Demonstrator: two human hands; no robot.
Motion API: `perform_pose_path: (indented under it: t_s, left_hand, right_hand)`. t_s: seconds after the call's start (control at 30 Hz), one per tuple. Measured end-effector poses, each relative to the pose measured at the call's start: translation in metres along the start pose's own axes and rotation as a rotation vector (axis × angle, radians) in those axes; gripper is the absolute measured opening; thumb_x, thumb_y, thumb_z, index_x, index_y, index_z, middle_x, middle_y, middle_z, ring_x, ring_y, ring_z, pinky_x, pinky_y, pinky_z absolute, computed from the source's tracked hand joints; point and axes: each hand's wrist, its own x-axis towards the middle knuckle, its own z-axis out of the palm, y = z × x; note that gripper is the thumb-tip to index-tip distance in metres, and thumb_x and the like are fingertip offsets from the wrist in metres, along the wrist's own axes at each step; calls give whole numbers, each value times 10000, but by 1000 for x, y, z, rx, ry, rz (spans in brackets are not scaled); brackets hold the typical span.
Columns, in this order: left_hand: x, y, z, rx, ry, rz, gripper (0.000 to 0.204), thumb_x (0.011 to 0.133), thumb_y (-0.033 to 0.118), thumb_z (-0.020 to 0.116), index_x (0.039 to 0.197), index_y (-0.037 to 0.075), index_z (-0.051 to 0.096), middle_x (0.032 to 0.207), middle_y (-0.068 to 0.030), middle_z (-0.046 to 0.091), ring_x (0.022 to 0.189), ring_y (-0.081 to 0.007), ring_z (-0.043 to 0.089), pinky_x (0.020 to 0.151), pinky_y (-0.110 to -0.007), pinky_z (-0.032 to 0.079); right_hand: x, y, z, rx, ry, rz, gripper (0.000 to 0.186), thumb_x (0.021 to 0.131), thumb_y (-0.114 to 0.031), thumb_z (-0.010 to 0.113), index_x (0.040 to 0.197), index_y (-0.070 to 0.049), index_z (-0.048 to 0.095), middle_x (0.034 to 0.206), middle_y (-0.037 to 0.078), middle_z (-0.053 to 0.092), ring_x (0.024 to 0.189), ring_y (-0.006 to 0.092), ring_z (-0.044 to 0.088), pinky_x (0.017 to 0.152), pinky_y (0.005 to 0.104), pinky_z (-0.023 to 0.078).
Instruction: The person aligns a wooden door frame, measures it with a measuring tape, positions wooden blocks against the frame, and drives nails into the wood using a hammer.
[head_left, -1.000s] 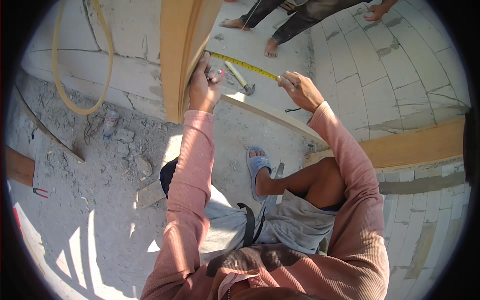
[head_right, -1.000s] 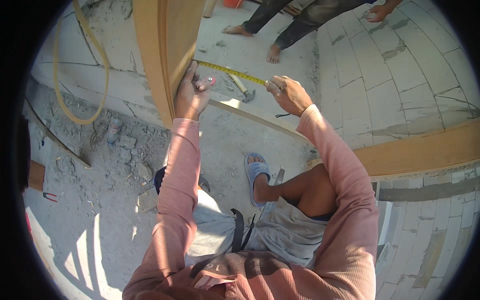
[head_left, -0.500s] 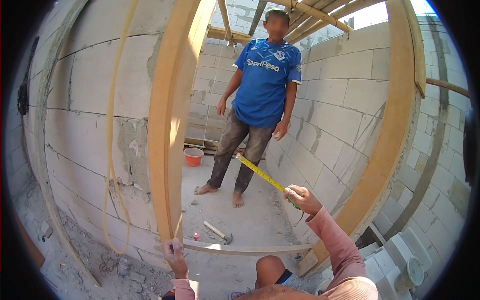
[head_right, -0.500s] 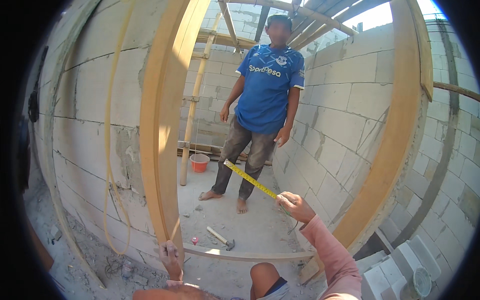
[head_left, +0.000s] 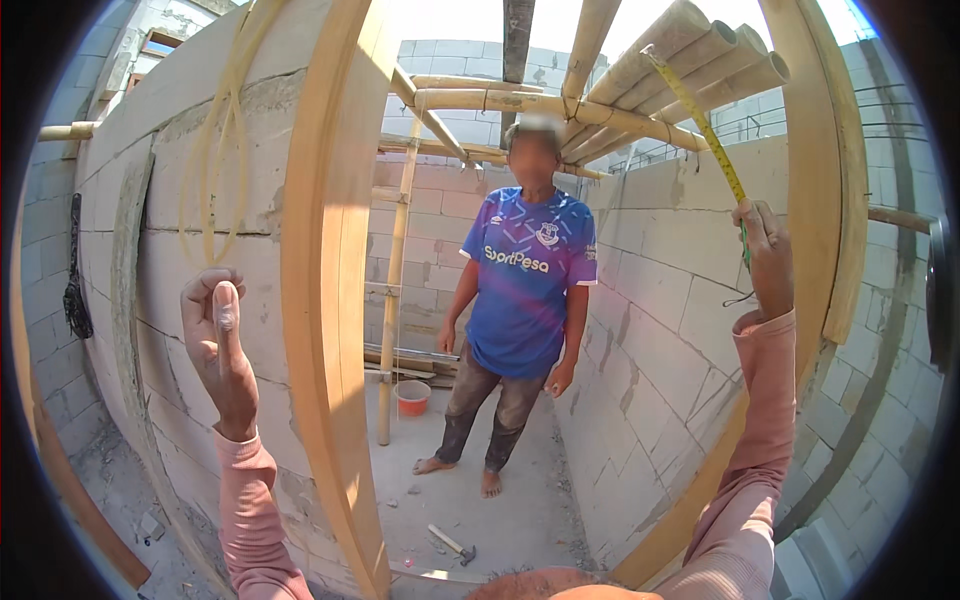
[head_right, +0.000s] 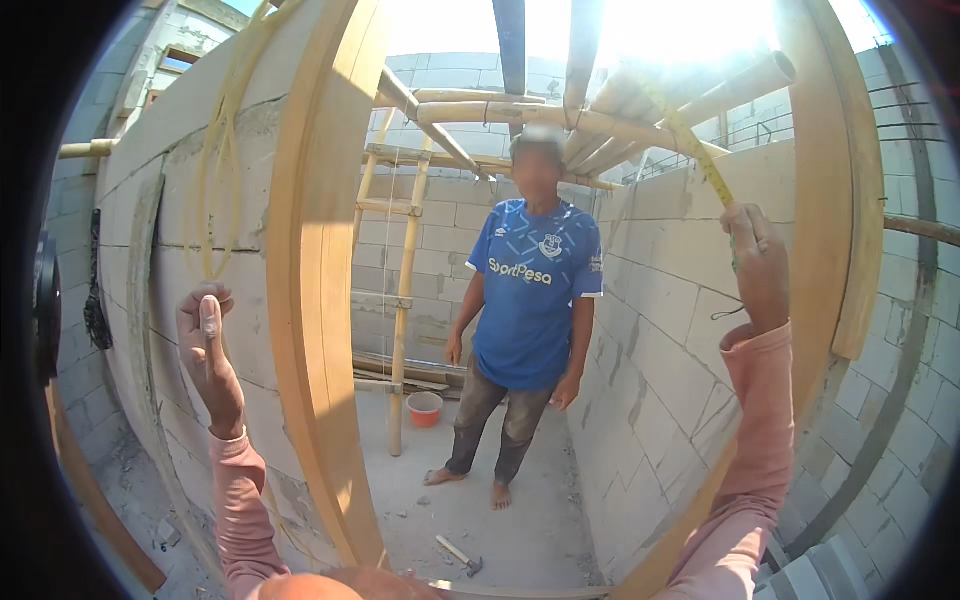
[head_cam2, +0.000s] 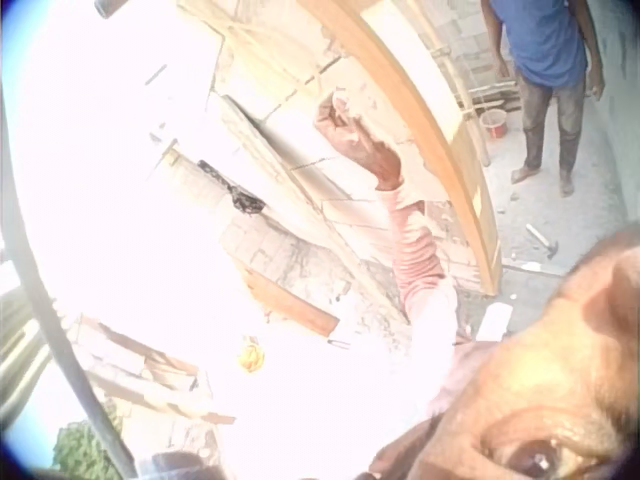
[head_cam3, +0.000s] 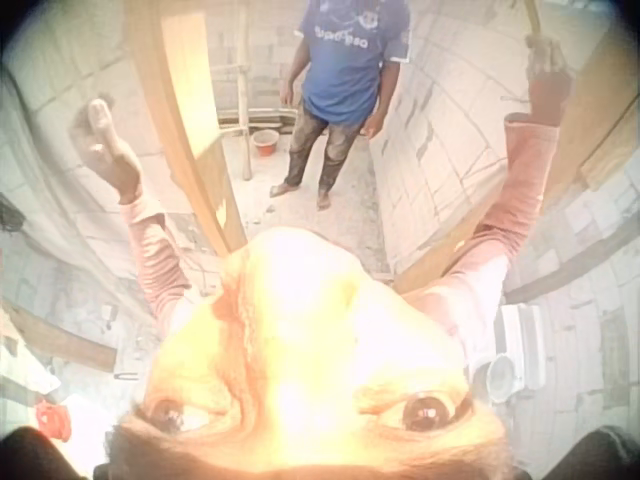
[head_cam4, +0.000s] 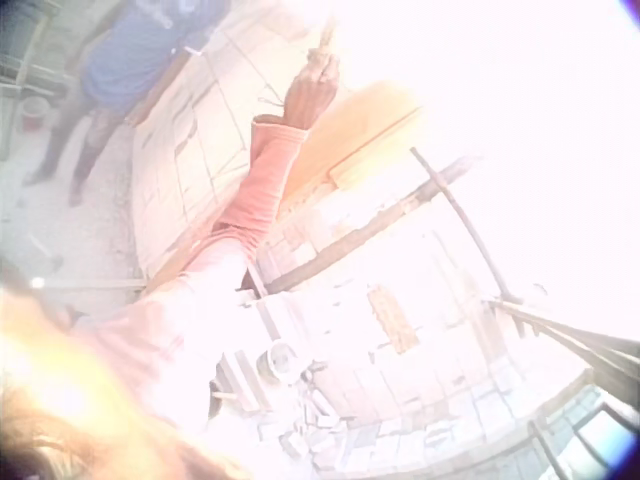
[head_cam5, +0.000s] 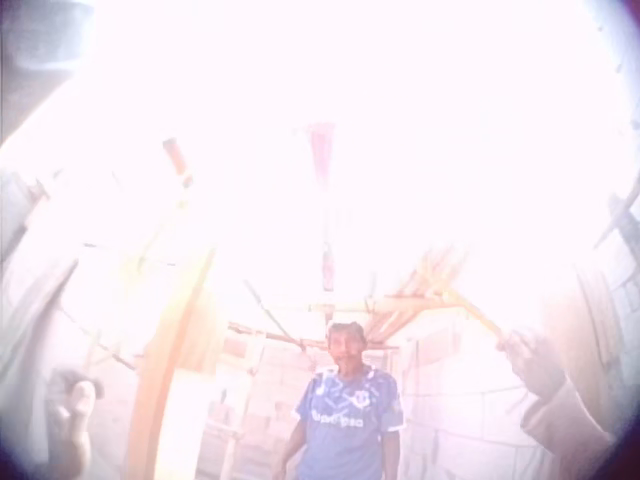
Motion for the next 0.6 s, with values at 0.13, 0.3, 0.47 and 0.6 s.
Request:
perform_pose_path:
  t_s: [0.13, 0.3, 0.47, 0.6]
  left_hand:
    - [116, 22, 52, 1, -97, 18, 290, 1073, 247, 567, 1228, 2, 575, 1168, -73, 593, 1097, -163, 569, 1025, -350, 454]
    - [201, 33, 109, 225, -163, 242, 360, 1024, 287, 658, 1216, -4, 572, 1190, -135, 608, 1194, -252, 560, 1065, -388, 436]
    - [221, 23, 146, 519, -128, 340, 663, 921, 251, 766, 1449, 20, 437, 1413, -200, 484, 1352, -404, 447, 1121, -506, 408]
    - [219, 22, 165, 582, -50, 301, 734, 906, 237, 776, 1494, 6, 403, 1466, -219, 464, 1398, -416, 426, 1144, -523, 387]
  right_hand:
    - [154, -11, -55, -287, 190, -81, 337, 1065, -330, 517, 1093, -28, 664, 1021, 126, 702, 954, 294, 656, 874, 389, 484]
    - [321, -37, -112, -721, 258, -195, 373, 1068, -362, 458, 1213, -79, 653, 1214, 188, 686, 1161, 417, 622, 972, 469, 478]
    - [478, -105, -71, -851, 150, -183, 436, 1049, -399, 460, 1314, -94, 626, 1327, 206, 645, 1225, 443, 587, 1042, 495, 460]
    - [592, -97, -19, -195, -162, -620, 366, 1046, -325, 474, 1125, -32, 678, 1012, 146, 687, 921, 310, 641, 856, 418, 497]
